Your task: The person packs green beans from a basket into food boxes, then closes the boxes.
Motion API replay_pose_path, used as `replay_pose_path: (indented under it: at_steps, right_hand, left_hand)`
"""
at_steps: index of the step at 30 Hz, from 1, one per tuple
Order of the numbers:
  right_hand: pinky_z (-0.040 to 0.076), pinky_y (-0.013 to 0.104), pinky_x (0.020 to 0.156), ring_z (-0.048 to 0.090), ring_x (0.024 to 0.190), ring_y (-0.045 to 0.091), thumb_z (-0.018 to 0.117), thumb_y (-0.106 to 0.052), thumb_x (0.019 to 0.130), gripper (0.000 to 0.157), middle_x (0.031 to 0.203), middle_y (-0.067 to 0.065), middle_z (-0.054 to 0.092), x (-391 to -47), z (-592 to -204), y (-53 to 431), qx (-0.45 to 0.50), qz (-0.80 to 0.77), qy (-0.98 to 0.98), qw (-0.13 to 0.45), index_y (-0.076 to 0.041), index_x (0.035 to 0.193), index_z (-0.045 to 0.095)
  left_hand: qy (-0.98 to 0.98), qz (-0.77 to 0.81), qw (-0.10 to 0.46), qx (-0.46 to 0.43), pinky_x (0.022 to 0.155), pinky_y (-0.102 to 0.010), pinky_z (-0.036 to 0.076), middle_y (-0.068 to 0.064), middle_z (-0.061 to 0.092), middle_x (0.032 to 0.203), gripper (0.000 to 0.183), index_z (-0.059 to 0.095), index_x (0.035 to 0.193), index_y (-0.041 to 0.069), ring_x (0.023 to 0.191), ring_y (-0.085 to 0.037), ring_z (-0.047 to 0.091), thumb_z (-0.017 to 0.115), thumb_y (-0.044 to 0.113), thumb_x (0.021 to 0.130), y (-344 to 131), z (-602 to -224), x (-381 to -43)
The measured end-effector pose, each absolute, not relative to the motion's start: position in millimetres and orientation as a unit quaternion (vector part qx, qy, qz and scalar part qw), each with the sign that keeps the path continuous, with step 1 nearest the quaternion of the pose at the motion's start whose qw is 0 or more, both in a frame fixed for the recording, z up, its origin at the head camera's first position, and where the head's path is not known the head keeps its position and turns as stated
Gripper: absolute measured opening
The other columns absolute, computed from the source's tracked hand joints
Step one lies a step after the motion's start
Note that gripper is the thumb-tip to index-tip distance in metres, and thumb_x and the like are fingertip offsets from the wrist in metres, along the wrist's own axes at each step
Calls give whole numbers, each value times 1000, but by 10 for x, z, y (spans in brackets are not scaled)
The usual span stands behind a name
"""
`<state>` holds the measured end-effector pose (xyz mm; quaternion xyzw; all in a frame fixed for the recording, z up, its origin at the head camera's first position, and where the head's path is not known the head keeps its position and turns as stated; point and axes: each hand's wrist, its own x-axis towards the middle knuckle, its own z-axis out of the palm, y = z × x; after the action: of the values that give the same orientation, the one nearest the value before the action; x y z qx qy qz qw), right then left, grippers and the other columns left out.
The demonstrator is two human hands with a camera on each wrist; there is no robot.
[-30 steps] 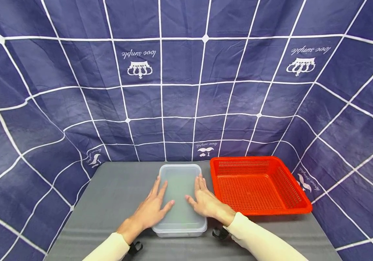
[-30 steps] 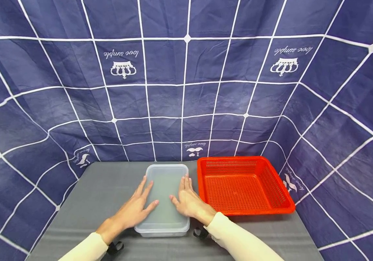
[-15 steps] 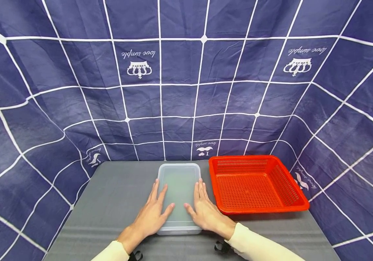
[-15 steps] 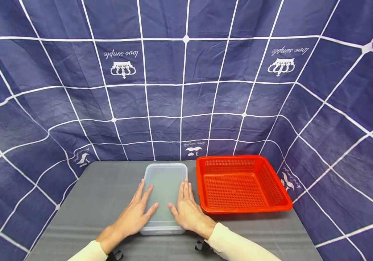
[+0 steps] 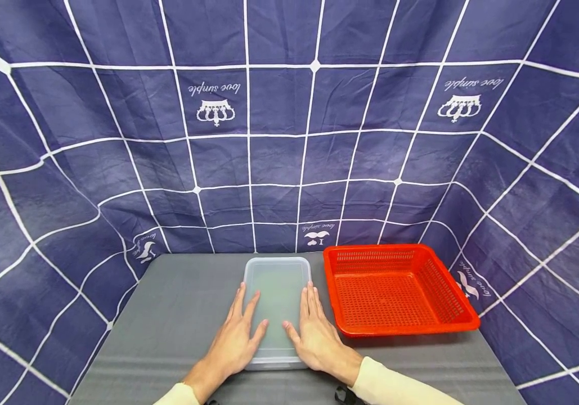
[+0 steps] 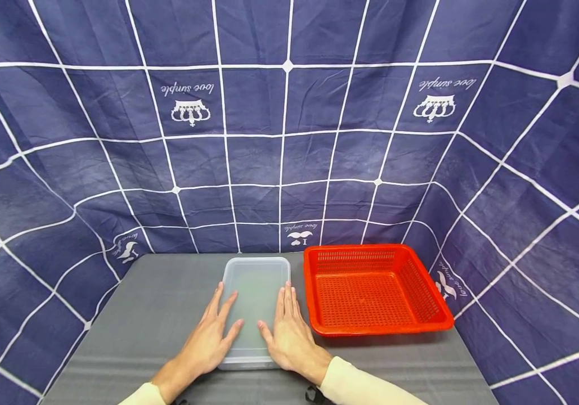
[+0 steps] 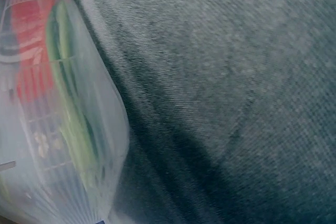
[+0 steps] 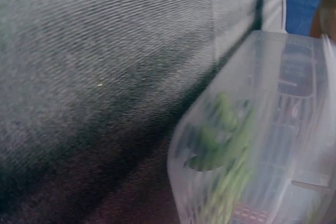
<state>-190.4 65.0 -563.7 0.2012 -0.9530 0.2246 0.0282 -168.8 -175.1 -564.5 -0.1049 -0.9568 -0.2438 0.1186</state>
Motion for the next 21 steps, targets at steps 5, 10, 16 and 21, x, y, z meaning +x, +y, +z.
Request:
replay_pose_path:
  at_steps: [5,10,16,21]
  right_hand:
    - [38,61,141,19,181,54,56,-55,120,97,194,33,8,-1875,-5673,643,205,215,-954,37,14,179,22]
    - [40,61,140,21,180,55,57,-54,120,96,193,35,10,-1865,-5672,658,209,214,-953,47,15,178,24]
    - [41,63,139,22,179,56,60,-51,119,95,193,35,11,-1877,-5660,680,213,225,-950,50,15,178,24]
    - [41,64,139,24,179,55,63,-48,118,94,193,35,13,-1903,-5626,672,213,232,-948,54,14,178,26]
  left_hand:
    - [-957,-244,117,-105,112,-65,64,-25,22,194,70,50,178,13,177,-48,36,69,41,116,-1759,-5682,-1660]
    - [-957,-246,120,-99,111,-65,65,-25,24,193,69,52,177,14,176,-48,37,70,41,116,-1741,-5693,-1651]
    - [-955,-251,125,-96,118,-65,61,-26,27,192,68,53,175,14,175,-50,38,71,40,115,-1727,-5694,-1661]
    - [-954,-255,128,-97,125,-67,55,-27,28,191,67,55,174,13,174,-52,38,72,39,115,-1748,-5647,-1683]
